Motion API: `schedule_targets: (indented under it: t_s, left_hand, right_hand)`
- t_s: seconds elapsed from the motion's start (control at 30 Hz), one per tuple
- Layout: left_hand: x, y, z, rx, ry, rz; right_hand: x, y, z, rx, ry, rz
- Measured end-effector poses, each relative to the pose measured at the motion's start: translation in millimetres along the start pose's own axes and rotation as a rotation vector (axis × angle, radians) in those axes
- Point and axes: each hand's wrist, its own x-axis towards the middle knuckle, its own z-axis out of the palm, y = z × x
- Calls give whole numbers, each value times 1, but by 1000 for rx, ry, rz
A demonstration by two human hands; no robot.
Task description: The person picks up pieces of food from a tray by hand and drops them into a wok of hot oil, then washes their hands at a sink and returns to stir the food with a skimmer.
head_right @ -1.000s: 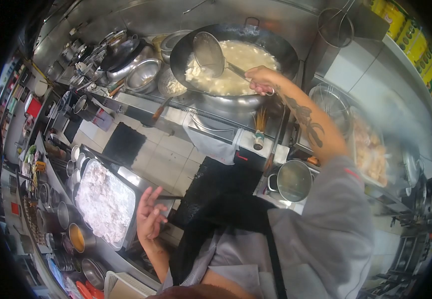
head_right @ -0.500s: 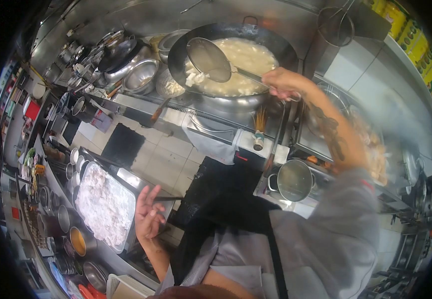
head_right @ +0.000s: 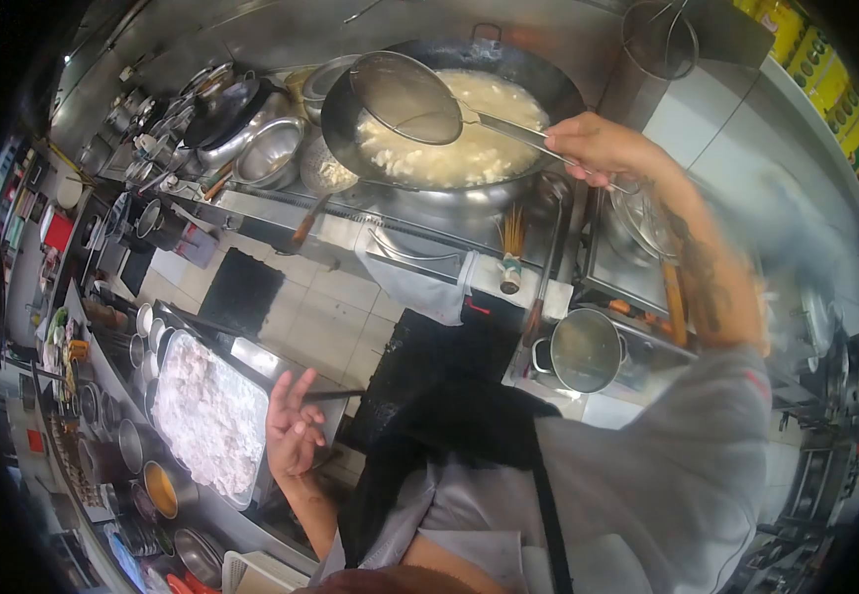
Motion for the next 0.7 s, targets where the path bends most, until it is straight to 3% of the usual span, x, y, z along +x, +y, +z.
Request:
schedule_targets:
  t_s: [0.07,0.17,0.27,0.37,0.57,0.67,0.7]
  left_hand:
    - [-1,-1,0,-5,6,-2]
    - [-6,0,-2,-7,23,5]
    - [-12,0,-8,-10,39,14]
    - [-15,-2,-10,-18,48,19]
    - [-13,-7,-13,-3,28,28]
    - [-15,-9,-10,-9,24,23]
    - [-12,-8,-8,-5,24,27]
  right_hand:
    - [1,-4,5,-48,3,-33]
    - [2,-7,2,-448,69,-109]
    - [14,14,-13,-747,128,-501]
    - [6,-1,-15,-791,98,-297]
    - [15,-8,-22,-872,56,-436]
    - [69,6,-1,-906,-53,-500]
    - [94,22,10,-874,5,-583]
